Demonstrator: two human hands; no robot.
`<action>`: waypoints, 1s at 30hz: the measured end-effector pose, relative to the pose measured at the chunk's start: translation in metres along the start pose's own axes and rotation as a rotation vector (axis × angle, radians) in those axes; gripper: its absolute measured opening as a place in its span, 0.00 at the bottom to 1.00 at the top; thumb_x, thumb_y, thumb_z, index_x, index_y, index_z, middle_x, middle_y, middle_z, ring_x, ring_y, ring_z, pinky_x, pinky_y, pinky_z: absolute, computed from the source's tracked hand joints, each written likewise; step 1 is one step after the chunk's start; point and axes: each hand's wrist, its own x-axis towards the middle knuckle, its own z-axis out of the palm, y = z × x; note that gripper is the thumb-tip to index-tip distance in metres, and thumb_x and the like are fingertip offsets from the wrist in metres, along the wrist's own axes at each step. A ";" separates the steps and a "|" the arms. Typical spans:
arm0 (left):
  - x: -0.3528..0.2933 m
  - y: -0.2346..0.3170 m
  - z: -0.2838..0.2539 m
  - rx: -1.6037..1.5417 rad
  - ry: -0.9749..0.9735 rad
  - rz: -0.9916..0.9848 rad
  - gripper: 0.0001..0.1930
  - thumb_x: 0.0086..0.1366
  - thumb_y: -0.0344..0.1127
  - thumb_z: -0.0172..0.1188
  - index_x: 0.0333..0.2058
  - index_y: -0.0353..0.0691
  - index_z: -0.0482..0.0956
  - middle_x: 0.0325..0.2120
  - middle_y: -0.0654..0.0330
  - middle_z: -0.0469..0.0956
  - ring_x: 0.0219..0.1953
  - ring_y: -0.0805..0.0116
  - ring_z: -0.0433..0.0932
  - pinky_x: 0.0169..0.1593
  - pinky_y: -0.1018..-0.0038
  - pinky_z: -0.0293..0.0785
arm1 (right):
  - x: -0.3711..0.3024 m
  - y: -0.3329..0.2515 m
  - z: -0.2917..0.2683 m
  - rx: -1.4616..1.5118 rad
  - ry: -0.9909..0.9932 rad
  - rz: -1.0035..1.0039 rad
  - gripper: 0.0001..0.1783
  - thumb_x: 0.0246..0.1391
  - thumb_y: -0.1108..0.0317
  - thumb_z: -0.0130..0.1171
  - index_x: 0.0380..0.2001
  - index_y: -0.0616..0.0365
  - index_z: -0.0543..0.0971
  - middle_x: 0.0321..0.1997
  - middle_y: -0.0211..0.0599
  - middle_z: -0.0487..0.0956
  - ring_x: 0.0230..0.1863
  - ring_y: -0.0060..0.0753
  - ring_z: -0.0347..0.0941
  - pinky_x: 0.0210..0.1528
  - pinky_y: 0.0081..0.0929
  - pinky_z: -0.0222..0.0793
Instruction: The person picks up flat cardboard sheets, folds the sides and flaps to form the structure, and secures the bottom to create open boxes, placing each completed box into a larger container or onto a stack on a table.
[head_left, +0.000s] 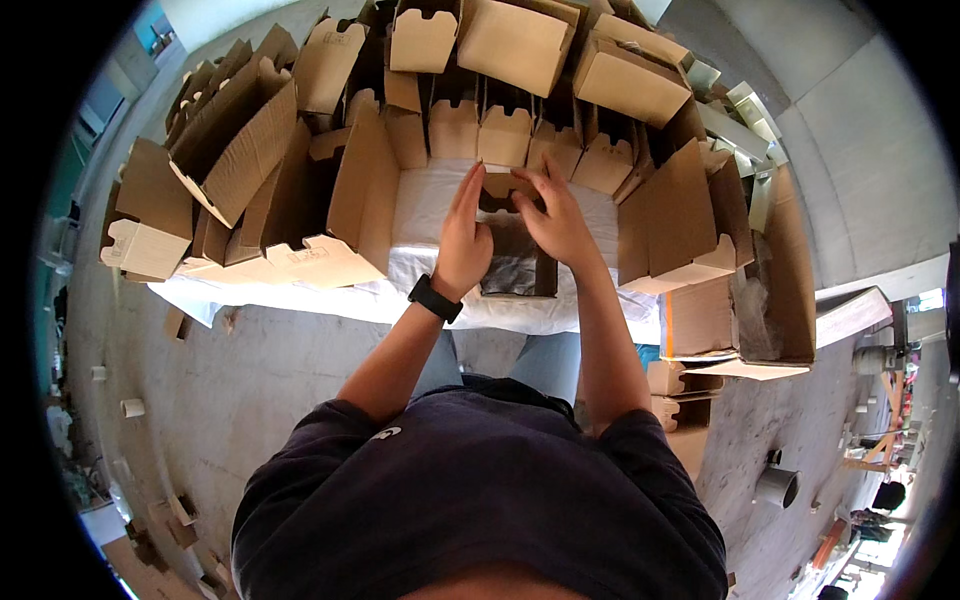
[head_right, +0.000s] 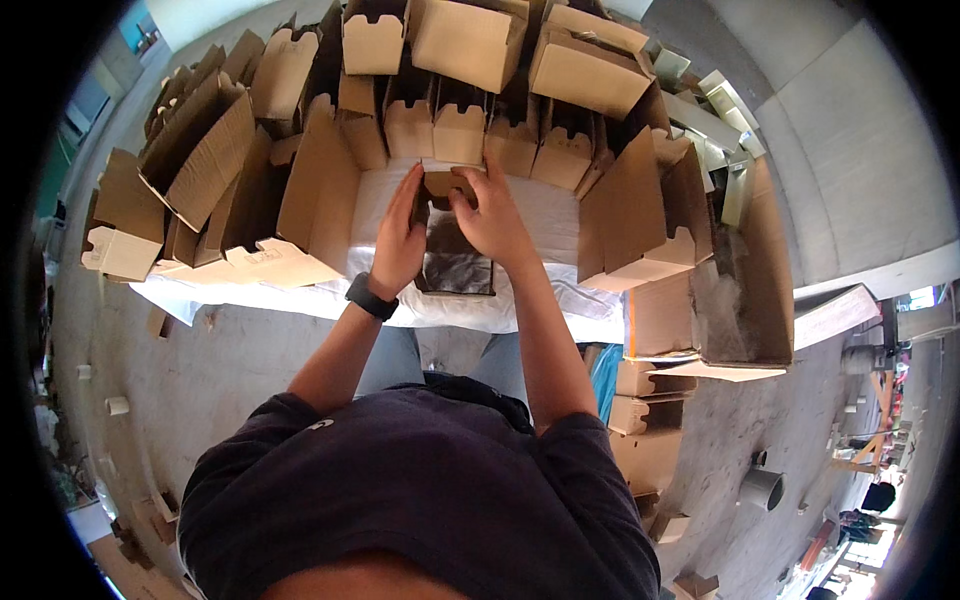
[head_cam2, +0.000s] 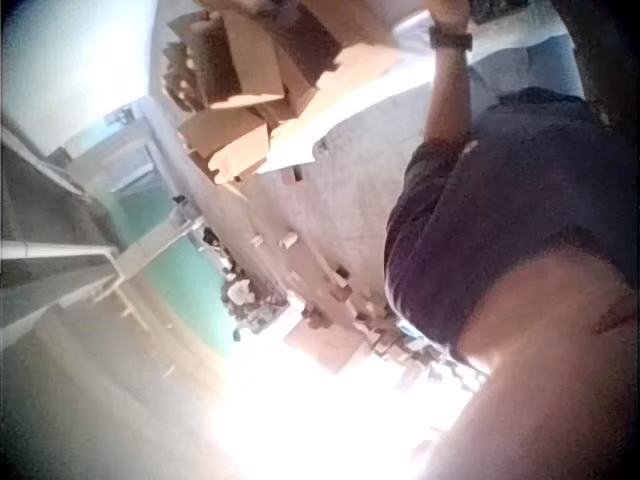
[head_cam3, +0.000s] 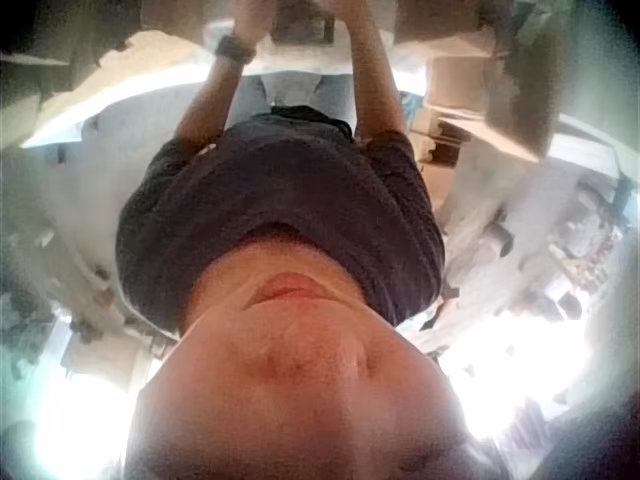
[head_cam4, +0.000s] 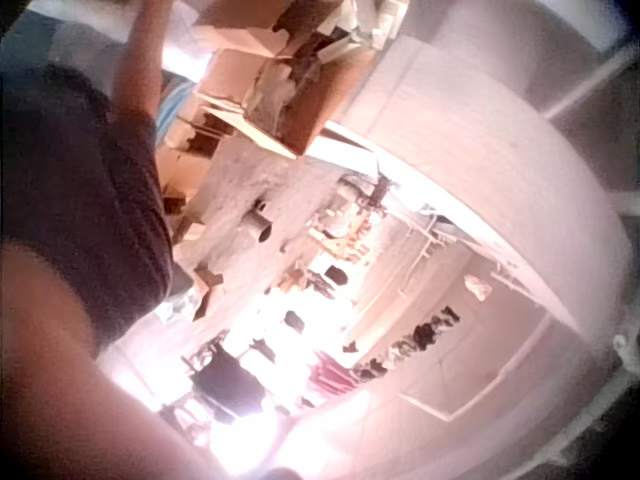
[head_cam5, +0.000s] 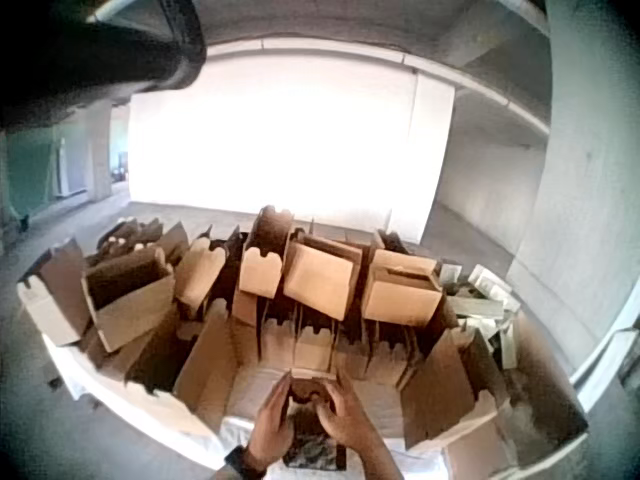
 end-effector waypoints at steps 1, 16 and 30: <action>-0.001 -0.002 0.001 0.007 0.006 0.001 0.40 0.45 0.11 0.40 0.62 0.31 0.58 0.63 0.42 0.59 0.65 0.44 0.58 0.67 0.64 0.55 | 0.000 0.001 0.001 0.128 -0.002 0.056 0.21 0.54 0.67 0.59 0.52 0.60 0.75 0.70 0.56 0.55 0.66 0.55 0.60 0.61 0.34 0.62; -0.003 0.007 -0.002 -0.028 -0.094 -0.081 0.35 0.46 0.15 0.46 0.58 0.33 0.66 0.66 0.45 0.51 0.68 0.47 0.54 0.67 0.65 0.54 | -0.010 -0.004 0.021 -0.530 -0.085 -0.076 0.16 0.52 0.65 0.58 0.42 0.64 0.78 0.70 0.60 0.53 0.67 0.61 0.55 0.62 0.51 0.59; -0.004 0.003 0.006 -0.011 -0.042 -0.103 0.31 0.49 0.20 0.50 0.57 0.29 0.65 0.67 0.40 0.44 0.69 0.43 0.46 0.68 0.64 0.50 | -0.020 0.009 -0.007 0.535 -0.036 0.115 0.18 0.68 0.65 0.41 0.58 0.51 0.69 0.69 0.39 0.60 0.72 0.34 0.49 0.68 0.28 0.48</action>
